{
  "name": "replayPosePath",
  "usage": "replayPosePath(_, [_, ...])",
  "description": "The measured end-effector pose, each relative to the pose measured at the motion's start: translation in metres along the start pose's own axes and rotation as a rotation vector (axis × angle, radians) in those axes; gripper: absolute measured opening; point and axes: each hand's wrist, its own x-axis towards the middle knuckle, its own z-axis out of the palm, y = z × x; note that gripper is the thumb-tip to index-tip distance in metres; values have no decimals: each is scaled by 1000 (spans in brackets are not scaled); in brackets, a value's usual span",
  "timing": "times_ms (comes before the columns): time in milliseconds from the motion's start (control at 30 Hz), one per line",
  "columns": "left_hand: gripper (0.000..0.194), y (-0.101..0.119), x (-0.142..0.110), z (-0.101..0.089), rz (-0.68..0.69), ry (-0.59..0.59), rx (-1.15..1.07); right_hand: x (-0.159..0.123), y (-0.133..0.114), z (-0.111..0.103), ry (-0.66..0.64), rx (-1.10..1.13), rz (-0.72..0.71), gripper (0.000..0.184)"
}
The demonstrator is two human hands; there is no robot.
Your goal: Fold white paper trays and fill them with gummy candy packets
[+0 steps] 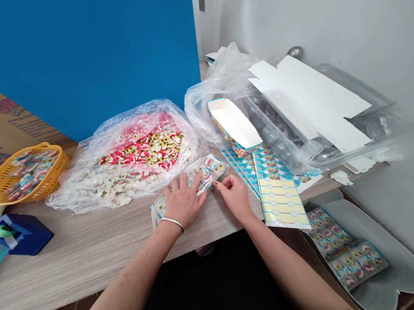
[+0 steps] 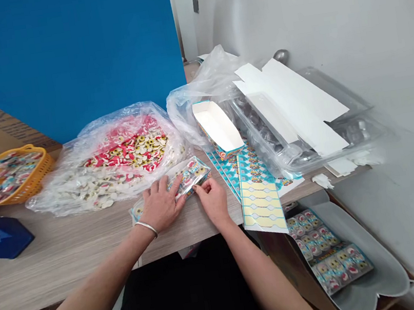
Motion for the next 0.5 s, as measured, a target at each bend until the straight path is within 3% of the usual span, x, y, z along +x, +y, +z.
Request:
replayPosePath(100, [61, 1, 0, 0, -7, 4, -11, 10, -7, -19, -30, -551, -536, 12])
replayPosePath(200, [60, 1, 0, -1, -14, 20, -9, 22, -10, -29, -135, -830, -828, 18])
replayPosePath(300, [60, 1, -2, -1, -13, 30, -11, 30, -7, -31, -159, -895, -929, 19])
replayPosePath(500, [63, 1, 0, 1, -7, 26, -66, 35, -4, -26, -138, -921, -970, 22])
